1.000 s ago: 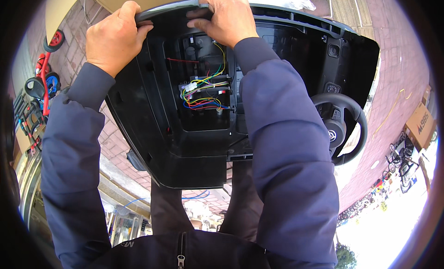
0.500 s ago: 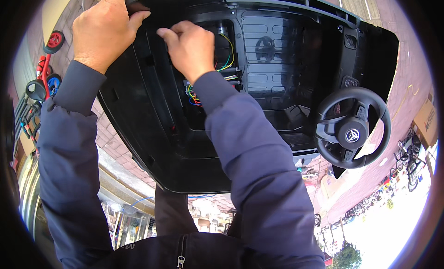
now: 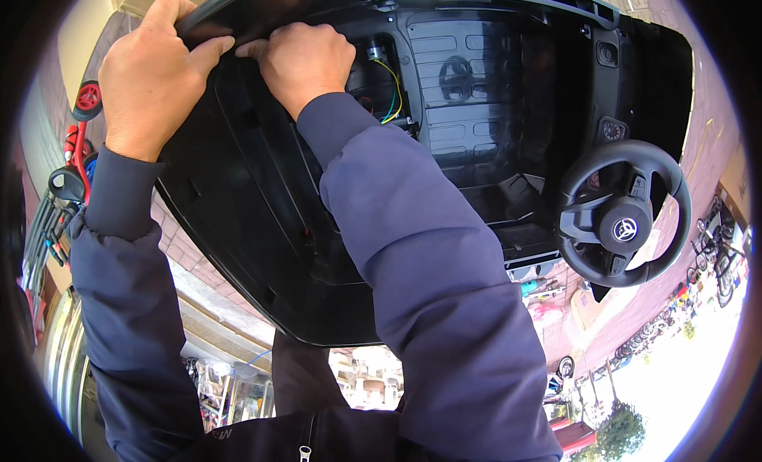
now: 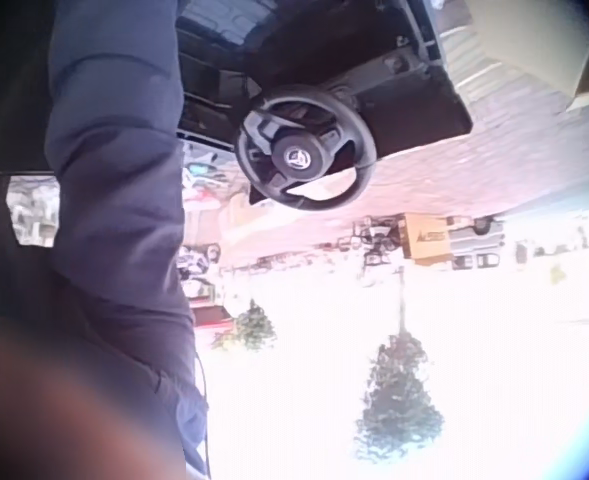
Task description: The person unpacks a black plastic dashboard panel from a cardboard box, removes protective foam and plastic wrap, and fits the panel into the interior of a child's ride-on toy car. The person aligns and presses the panel into place over the exposed wiring and battery compartment.
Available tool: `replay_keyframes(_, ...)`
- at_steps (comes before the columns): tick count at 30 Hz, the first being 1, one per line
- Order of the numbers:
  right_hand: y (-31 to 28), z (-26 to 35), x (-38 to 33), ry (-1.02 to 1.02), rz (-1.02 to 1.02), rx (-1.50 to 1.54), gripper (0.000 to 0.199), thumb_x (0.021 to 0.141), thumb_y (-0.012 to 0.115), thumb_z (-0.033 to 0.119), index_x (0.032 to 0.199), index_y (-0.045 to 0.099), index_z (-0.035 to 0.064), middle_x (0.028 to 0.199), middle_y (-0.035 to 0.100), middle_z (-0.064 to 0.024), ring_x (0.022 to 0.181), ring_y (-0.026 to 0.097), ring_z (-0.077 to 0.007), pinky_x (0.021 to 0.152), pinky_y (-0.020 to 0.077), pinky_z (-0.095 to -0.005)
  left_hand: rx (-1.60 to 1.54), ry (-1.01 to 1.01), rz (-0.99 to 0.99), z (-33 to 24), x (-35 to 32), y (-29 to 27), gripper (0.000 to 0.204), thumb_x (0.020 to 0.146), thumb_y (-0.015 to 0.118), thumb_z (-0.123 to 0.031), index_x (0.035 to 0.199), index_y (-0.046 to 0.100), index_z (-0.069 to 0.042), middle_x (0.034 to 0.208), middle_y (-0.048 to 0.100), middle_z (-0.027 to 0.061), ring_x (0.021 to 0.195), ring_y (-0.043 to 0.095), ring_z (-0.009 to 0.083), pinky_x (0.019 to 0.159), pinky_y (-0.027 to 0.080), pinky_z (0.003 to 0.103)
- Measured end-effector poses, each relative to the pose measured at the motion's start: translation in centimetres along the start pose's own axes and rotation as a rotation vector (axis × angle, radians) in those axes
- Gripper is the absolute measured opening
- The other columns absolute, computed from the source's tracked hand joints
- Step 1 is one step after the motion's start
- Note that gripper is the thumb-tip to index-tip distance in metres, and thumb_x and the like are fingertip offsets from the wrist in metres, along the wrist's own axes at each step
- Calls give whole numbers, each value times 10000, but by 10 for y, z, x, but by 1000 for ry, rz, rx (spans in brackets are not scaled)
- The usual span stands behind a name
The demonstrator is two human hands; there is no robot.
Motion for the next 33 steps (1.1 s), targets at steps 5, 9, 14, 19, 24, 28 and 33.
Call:
replay_keyframes(5,-2,-1,4,-16,4,14,646,797,722,740,686,785,107,665,718,-116,622,716,-341,603,581,-441,-62,-25,64,13,3,4,349,841,870,-303,1001,677,-60,795,726,139,736,726,341,668,567,387)
replay_keyframes(9,0,-5,3,-7,-20,40,656,818,712,739,686,782,100,657,713,-114,617,712,-334,603,578,-427,21,48,86,9,1,8,382,851,866,-345,1030,671,-71,814,739,137,750,737,332,682,576,391)
replay_keyframes(14,30,-17,-2,83,162,323,535,849,799,585,719,777,67,669,713,-116,635,713,-327,617,577,-406,50,1,90,11,2,8,389,855,863,-361,1044,669,-83,824,744,134,757,740,337,685,582,398)
replay_keyframes(19,-40,-29,-21,-19,-162,365,364,769,933,327,883,754,31,807,725,-78,688,717,-238,668,581,-374,29,11,60,8,-1,6,402,843,871,-362,1056,668,-88,832,750,123,759,745,333,680,583,387)
replay_keyframes(24,-139,-20,-3,-439,-530,-101,665,748,960,383,1233,668,33,1044,679,-125,940,689,-264,816,573,-380,56,116,-90,3,-8,4,434,830,881,-338,1112,671,-83,868,744,140,764,733,346,707,583,375)
replay_keyframes(28,-100,-14,46,-588,169,136,230,803,868,269,934,818,87,916,778,-122,881,716,-362,803,545,-439,-133,46,-213,-6,-26,-12,402,774,862,-157,1082,630,-45,948,723,194,893,713,364,796,551,416)
replay_keyframes(33,-93,-4,47,-642,261,88,217,831,851,227,943,788,52,1047,769,-138,910,713,-355,802,554,-418,-1124,-623,6,-34,-92,26,306,946,728,-108,1204,649,35,1222,697,146,1117,679,208,944,541,348)
Point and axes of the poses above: each hand's wrist, its own x-axis towards the middle knuckle, its own y-axis out of the palm, z = x × y, the point moved 10 cm from there along x, towards the middle knuckle
